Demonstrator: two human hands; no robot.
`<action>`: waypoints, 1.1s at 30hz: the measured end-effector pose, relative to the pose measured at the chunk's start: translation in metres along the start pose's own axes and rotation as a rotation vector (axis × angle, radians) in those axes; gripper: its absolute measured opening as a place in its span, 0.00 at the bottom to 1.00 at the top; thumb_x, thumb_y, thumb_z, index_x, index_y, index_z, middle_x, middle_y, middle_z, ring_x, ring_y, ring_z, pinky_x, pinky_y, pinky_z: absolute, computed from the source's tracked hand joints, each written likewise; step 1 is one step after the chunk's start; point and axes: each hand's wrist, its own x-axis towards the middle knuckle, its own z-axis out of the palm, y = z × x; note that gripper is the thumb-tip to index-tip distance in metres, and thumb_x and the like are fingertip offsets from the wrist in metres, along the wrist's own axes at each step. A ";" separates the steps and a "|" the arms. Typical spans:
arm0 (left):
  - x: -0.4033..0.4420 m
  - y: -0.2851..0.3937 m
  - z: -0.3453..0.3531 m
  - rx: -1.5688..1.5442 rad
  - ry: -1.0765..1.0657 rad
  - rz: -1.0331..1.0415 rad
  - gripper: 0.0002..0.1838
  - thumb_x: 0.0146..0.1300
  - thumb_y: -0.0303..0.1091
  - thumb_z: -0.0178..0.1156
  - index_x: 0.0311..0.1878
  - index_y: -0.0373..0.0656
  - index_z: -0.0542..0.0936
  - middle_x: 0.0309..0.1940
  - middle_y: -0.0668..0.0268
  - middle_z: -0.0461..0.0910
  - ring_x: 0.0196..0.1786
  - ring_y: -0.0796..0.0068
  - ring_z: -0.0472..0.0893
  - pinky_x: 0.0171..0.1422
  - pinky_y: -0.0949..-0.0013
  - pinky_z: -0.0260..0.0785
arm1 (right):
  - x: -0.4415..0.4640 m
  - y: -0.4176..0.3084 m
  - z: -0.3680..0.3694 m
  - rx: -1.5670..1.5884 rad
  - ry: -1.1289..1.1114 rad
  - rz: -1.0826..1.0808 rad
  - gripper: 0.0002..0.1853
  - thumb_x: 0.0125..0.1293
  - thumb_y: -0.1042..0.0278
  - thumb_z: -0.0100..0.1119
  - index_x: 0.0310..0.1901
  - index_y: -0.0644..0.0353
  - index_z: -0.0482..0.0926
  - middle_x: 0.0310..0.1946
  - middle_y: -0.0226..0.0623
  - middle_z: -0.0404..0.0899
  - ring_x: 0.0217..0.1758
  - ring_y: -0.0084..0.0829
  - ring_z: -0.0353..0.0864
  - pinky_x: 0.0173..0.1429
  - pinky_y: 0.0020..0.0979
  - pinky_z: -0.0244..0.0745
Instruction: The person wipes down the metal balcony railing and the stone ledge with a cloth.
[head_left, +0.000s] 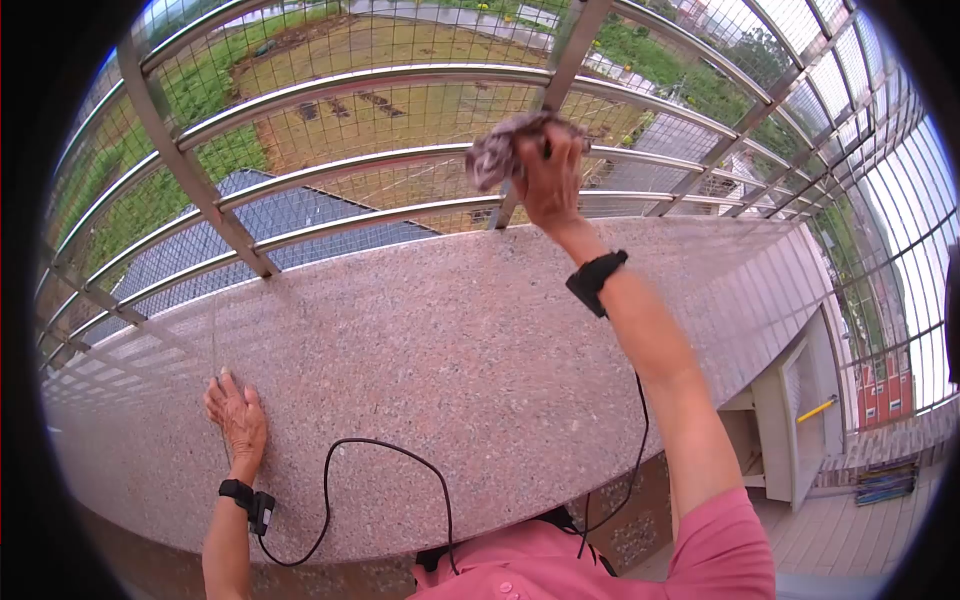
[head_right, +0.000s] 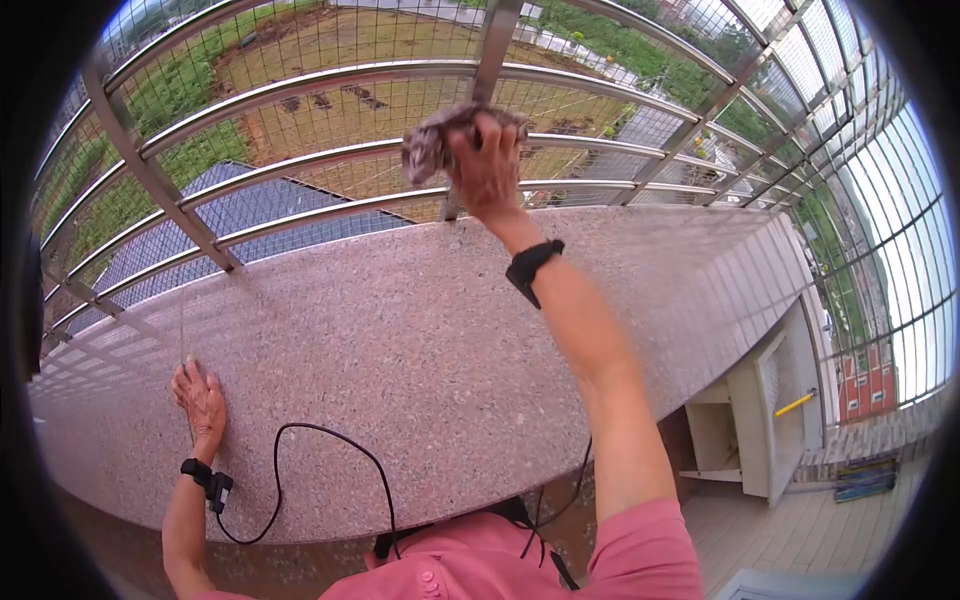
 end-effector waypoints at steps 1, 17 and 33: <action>0.000 0.000 0.001 -0.007 0.003 0.004 0.28 0.64 0.40 0.48 0.66 0.39 0.60 0.64 0.48 0.55 0.68 0.47 0.52 0.71 0.46 0.43 | -0.014 -0.004 0.002 0.004 -0.001 0.004 0.18 0.52 0.63 0.65 0.45 0.42 0.73 0.50 0.39 0.59 0.50 0.45 0.62 0.51 0.46 0.65; 0.001 0.004 0.003 0.012 0.056 0.004 0.30 0.61 0.37 0.51 0.65 0.36 0.60 0.61 0.46 0.58 0.66 0.47 0.55 0.70 0.47 0.44 | -0.083 -0.023 0.014 0.256 -0.664 0.087 0.15 0.47 0.69 0.62 0.40 0.58 0.77 0.39 0.40 0.66 0.46 0.41 0.71 0.47 0.40 0.71; -0.001 0.011 -0.013 -0.193 -0.015 -0.023 0.31 0.60 0.37 0.51 0.65 0.34 0.60 0.63 0.40 0.55 0.66 0.35 0.52 0.70 0.41 0.41 | 0.196 0.010 -0.112 0.501 0.378 0.547 0.23 0.50 0.66 0.71 0.46 0.55 0.69 0.35 0.43 0.78 0.38 0.42 0.80 0.39 0.40 0.73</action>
